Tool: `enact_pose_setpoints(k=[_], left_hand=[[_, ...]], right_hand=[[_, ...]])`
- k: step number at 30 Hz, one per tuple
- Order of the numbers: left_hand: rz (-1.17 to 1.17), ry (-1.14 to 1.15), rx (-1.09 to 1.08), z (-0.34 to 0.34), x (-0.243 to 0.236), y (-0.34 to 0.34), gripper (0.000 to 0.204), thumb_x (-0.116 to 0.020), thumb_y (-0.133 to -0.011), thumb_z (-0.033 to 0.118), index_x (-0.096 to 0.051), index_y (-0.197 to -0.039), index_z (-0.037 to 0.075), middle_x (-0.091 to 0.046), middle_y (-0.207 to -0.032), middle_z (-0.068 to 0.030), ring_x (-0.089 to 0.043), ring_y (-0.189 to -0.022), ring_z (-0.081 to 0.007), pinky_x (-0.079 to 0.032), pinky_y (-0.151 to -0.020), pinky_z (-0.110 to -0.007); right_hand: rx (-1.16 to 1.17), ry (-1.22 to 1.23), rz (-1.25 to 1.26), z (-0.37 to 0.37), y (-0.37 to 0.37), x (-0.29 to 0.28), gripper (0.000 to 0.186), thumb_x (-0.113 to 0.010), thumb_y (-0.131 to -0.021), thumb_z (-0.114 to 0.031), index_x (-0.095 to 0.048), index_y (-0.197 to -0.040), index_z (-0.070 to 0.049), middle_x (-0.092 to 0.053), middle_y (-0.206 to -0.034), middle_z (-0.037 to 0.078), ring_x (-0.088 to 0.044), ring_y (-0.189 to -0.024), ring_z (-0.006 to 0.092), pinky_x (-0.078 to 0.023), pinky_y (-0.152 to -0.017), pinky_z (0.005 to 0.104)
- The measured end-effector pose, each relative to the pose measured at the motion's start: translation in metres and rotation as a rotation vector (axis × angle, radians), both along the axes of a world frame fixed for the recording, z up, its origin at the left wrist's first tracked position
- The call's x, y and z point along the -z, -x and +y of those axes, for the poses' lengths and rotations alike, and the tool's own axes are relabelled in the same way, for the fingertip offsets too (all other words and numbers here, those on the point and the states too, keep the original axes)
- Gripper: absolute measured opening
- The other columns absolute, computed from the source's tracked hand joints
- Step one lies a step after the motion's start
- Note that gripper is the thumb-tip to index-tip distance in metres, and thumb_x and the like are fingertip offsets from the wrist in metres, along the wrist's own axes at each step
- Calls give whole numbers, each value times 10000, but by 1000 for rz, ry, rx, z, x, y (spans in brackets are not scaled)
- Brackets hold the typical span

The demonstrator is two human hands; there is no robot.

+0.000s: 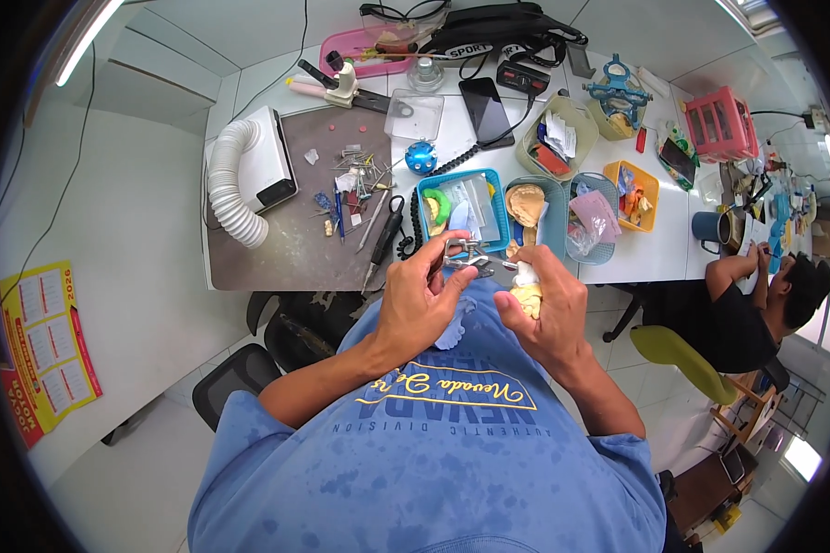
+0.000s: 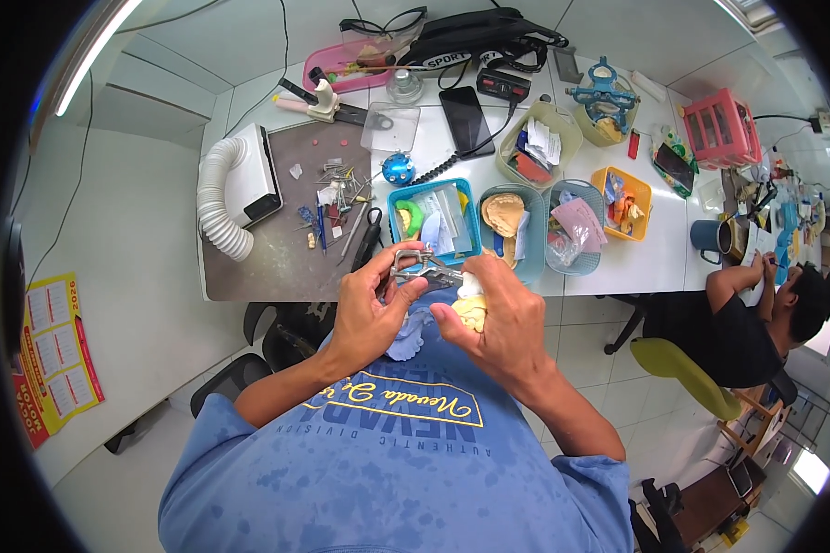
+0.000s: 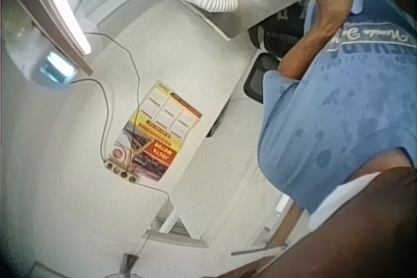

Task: The recorder evaluates the shade and fit of a dental prosthesis using a shade guide and dental models.

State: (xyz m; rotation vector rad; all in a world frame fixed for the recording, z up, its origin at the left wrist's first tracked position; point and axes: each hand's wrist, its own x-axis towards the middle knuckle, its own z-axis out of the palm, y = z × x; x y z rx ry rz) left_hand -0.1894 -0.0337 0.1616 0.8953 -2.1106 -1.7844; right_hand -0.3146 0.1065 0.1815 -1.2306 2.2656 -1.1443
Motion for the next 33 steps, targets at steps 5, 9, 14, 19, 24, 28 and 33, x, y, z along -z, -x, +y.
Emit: enact_pose_setpoints(k=[5, 9, 14, 19, 24, 28, 33], left_hand=[[3, 57, -18, 0, 4, 6, 364, -715, -859, 103, -626, -1195, -7, -696, -815, -78, -406, -545, -54, -349, -487, -252], [20, 29, -79, -1, 17, 5, 321, -697, -867, 71, -638, -1171, -14, -685, -804, -52, -431, -579, -28, -356, -490, -238], [38, 44, -144, 2, 30, 6, 269, -682, -878, 81, -657, -1125, -21, -648, -709, -49, -432, -570, -39, -352, -487, -243], [6, 74, -126, 5, 24, 10, 275, -681, -870, 104, -661, -1112, -26, -679, -736, -104, -541, -586, -95, -445, -543, -286], [-34, 53, -117, 5, 29, 8, 294, -675, -869, 104, -655, -1124, -41, -706, -802, -143, -610, -660, -110, -485, -599, -298], [11, -60, -28, 3, 53, 2, 314, -665, -885, 128, -646, -1152, -36, -696, -800, -97, -587, -650, -101, -473, -597, -287], [-47, -339, 148, -17, 56, -2, 387, -555, -976, 270, -624, -1241, -4, -647, -877, -24, -559, -757, -77, -475, -655, -260]], right_hand=[[72, -38, 79, -7, -12, 1, 507, -772, -792, -405, -569, -1053, -21, -608, -901, 150, -636, -751, 338, -517, -622, 419], [108, -101, 126, -14, -19, 2, 543, -755, -804, -459, -547, -1060, -28, -592, -881, 150, -640, -731, 332, -523, -585, 431], [133, -115, 167, -17, -29, 13, 552, -738, -811, -501, -551, -1016, -23, -582, -821, 148, -634, -643, 324, -514, -521, 421], [133, -164, 193, -14, -26, 9, 562, -733, -810, -518, -553, -1001, -20, -580, -799, 144, -634, -595, 319, -502, -482, 408], [94, -233, 207, -18, -29, 7, 577, -728, -813, -536, -545, -968, -11, -599, -800, 166, -640, -598, 334, -496, -489, 416], [50, -218, 68, -19, 3, 7, 595, -703, -828, -562, -545, -928, 2, -631, -770, 198, -642, -623, 378, -494, -546, 457], [-133, -490, -253, -34, 45, 3, 618, -590, -894, -611, -601, -908, 6, -657, -727, 199, -655, -708, 382, -470, -629, 457]])
